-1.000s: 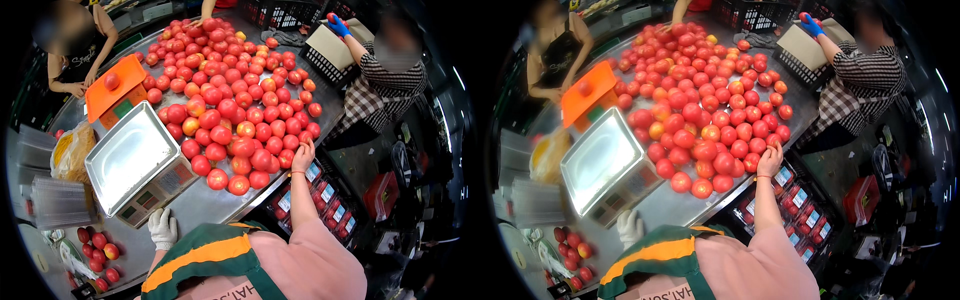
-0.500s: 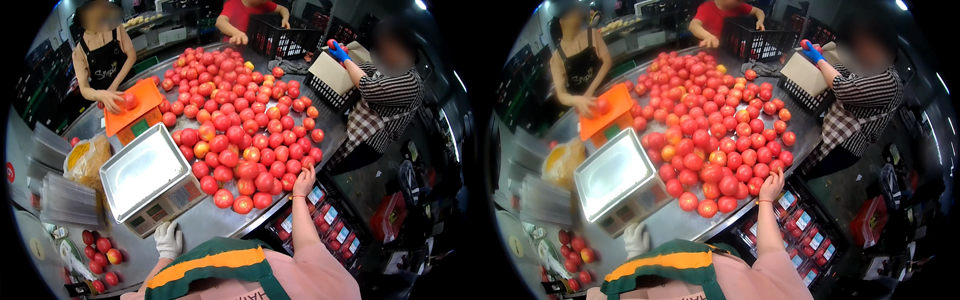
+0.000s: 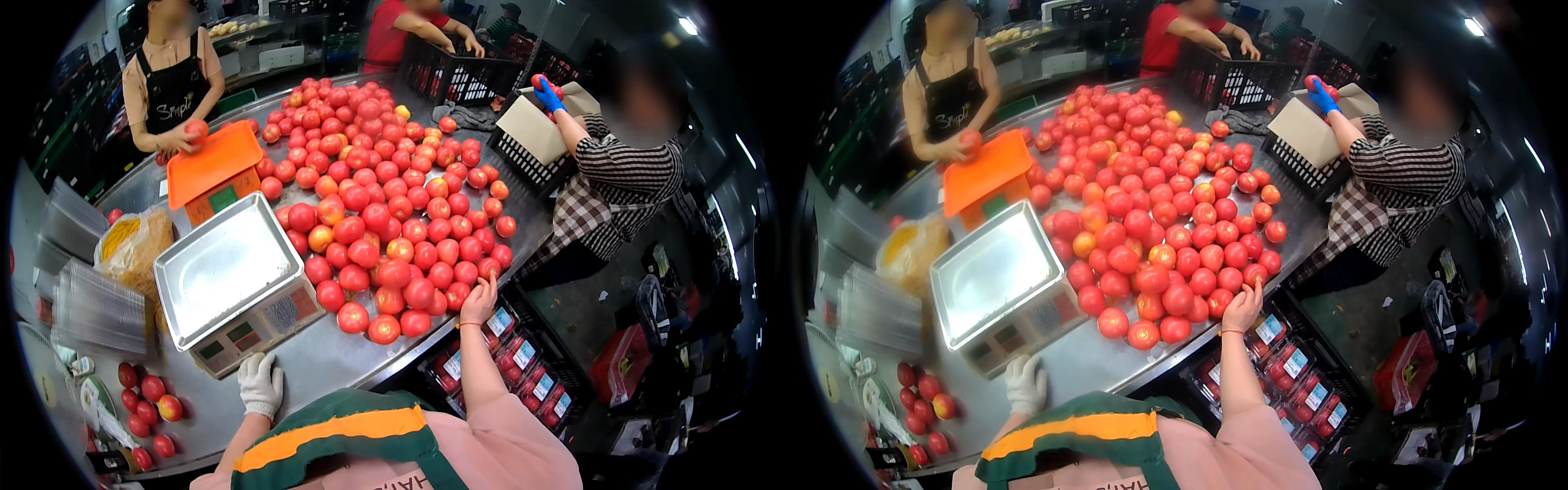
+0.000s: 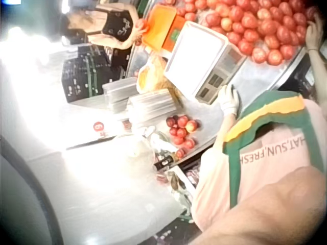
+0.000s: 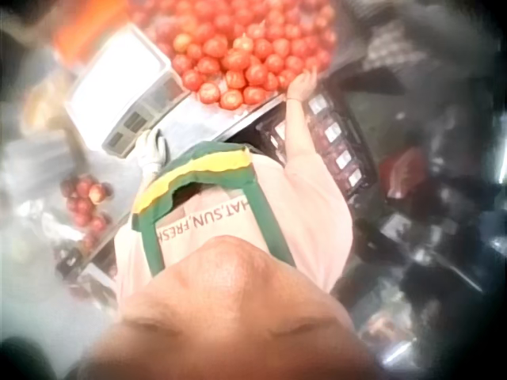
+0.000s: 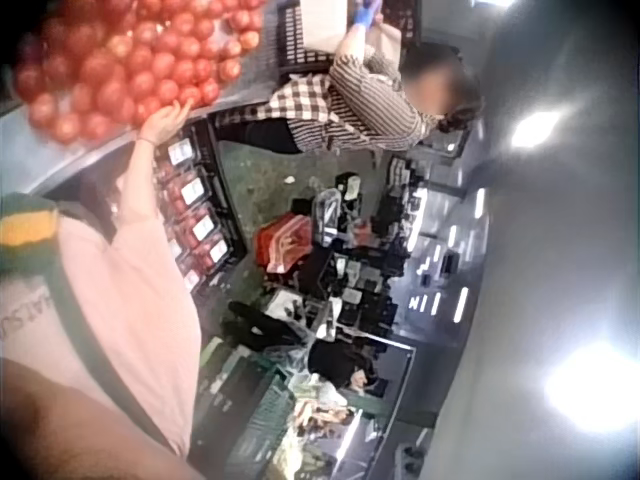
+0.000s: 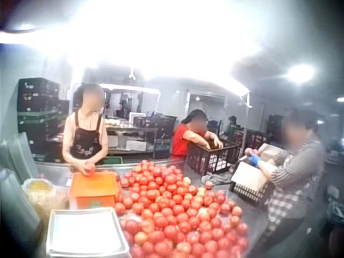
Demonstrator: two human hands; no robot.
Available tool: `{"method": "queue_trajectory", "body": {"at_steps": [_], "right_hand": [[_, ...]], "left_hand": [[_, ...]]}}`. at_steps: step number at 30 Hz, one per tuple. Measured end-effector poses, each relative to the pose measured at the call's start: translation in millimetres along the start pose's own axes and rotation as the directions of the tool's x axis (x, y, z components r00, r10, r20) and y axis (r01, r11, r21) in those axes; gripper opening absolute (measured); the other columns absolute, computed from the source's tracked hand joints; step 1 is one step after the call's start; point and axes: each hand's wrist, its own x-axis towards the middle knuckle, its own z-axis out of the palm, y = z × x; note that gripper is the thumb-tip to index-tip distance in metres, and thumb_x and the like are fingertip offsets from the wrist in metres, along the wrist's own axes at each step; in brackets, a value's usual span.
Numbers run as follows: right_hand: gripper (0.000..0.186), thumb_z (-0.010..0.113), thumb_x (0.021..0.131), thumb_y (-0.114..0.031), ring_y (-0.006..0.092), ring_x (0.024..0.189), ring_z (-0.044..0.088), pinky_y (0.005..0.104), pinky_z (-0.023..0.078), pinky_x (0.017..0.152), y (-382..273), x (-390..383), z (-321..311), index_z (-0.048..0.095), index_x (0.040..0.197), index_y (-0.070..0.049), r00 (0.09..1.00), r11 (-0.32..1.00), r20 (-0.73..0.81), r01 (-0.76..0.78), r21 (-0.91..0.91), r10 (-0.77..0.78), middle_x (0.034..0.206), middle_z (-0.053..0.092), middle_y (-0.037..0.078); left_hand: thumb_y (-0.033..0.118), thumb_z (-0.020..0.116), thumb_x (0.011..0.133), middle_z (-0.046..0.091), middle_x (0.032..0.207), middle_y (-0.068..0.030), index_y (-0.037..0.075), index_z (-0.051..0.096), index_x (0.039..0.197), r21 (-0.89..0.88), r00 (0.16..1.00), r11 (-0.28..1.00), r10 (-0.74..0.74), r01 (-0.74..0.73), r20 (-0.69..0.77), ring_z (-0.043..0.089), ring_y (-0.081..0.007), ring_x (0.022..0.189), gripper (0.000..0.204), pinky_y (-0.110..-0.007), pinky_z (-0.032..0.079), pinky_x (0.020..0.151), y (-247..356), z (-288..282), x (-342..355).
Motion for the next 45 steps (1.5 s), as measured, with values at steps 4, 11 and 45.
{"method": "queue_trajectory", "body": {"at_steps": [4, 11, 45], "right_hand": [[0.027, 0.042, 0.087, -0.015, 0.0341, 0.117, 0.046, 0.0414, 0.034, 0.100, -2.9, -2.2, -2.8, 0.062, 0.099, -0.001, 1.000, 1.000, 0.019, 0.008, -0.014, -0.008, 0.127, 0.051, 0.016], [0.028, 0.042, 0.087, -0.017, 0.0362, 0.113, 0.047, 0.0434, 0.036, 0.098, -7.8, -9.3, -3.4, 0.061, 0.099, 0.000, 0.998, 0.998, -0.021, 0.056, 0.006, -0.056, 0.121, 0.053, 0.018], [0.034, 0.045, 0.085, -0.025, 0.0384, 0.108, 0.048, 0.0451, 0.036, 0.095, -9.4, -11.2, -10.0, 0.060, 0.103, 0.000, 0.938, 0.955, 0.278, -0.131, -0.268, 0.206, 0.110, 0.057, 0.022]], "left_hand": [[0.015, 0.062, 0.073, 0.055, 0.105, -0.0119, 0.010, 0.058, 0.103, -0.019, 1.000, 1.000, -0.021, 0.021, 0.011, 0.050, -0.0333, 0.102, 0.031, -0.044, 0.039, 0.092, 2.9, -2.9, -1.0], [0.016, 0.062, 0.073, 0.055, 0.106, -0.0112, 0.011, 0.058, 0.104, 0.003, 1.000, 1.000, -0.014, 0.014, 0.011, 0.050, -0.0327, 0.102, 0.031, -0.045, 0.038, 0.092, -1.8, -2.8, -3.8], [0.014, 0.061, 0.072, 0.056, 0.099, -0.0110, 0.009, 0.059, 0.100, -0.019, 1.000, 1.000, -0.021, 0.021, -0.007, 0.051, -0.0327, 0.097, 0.028, -0.044, 0.039, 0.088, -1.9, -4.8, 1.6]]}}
